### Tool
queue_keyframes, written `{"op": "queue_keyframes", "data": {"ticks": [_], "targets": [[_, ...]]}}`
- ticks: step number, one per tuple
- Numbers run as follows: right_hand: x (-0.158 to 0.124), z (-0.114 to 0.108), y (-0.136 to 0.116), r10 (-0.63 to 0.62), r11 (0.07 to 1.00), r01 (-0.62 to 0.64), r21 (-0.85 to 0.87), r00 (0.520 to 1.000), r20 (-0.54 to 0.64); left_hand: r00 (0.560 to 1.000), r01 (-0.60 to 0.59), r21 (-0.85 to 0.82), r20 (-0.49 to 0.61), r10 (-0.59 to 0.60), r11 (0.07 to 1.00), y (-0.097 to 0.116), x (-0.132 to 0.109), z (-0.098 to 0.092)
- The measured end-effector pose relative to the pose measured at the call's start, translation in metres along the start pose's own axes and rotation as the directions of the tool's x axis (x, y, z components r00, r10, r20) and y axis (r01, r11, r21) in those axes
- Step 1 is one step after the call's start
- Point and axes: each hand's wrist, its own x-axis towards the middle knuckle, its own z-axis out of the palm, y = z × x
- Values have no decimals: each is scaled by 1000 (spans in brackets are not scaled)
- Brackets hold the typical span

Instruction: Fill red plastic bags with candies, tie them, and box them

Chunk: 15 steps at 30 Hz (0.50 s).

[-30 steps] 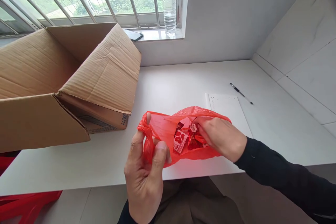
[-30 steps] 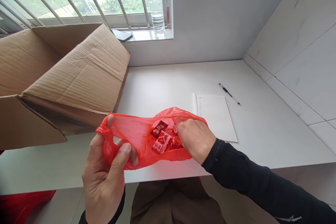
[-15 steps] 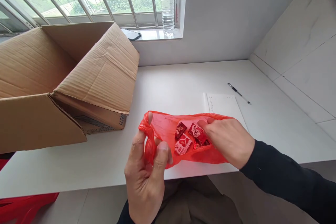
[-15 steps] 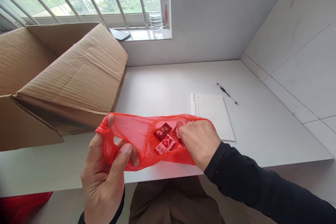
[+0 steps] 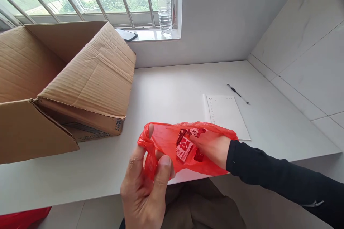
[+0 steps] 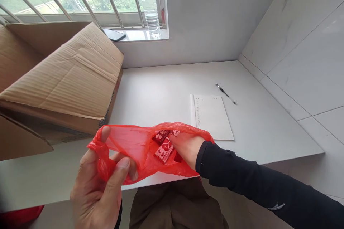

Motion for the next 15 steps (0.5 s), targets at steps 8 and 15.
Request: {"op": "queue_keyframes", "data": {"ticks": [8,15], "targets": [[1,-3,5,-48,983,49,177,999,-5,1000,9,20,-19,-9,1000,0,3,-1],[8,1,7,-19,973,50,226,990,-138,1000,7,35,-2,-7,999,0,4,-1]]}}
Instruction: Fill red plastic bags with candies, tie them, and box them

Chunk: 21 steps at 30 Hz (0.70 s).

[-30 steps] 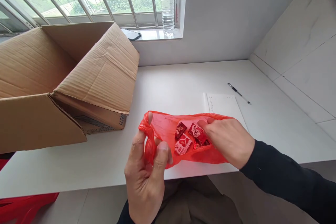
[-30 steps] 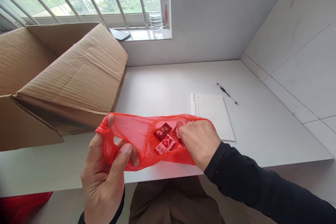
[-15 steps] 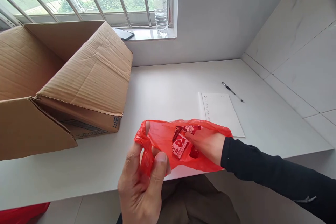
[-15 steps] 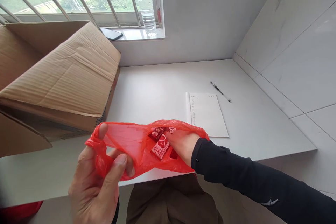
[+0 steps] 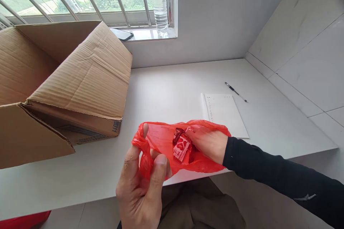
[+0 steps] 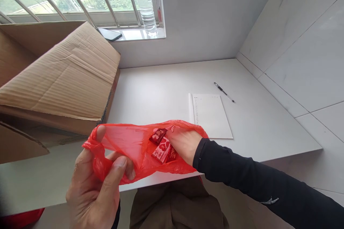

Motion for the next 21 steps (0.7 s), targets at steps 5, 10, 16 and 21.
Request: {"op": "queue_keyframes", "data": {"ticks": [5,10,16,21], "targets": [[-5,-3,2,110,972,-107,-211,994,4,1000,4,-20,-3,-4,1000,1,1,2],[-10,-7,2,186,958,-190,-214,982,-39,1000,12,-34,-28,-13,999,3,1,4],[-10,-10,6,239,894,-202,-399,970,44,1000,-20,-11,-13,20,1000,2,1,4],[-12,-15,5,-46,974,58,-218,997,60,999,27,-17,-20,-28,999,2,0,4]]}}
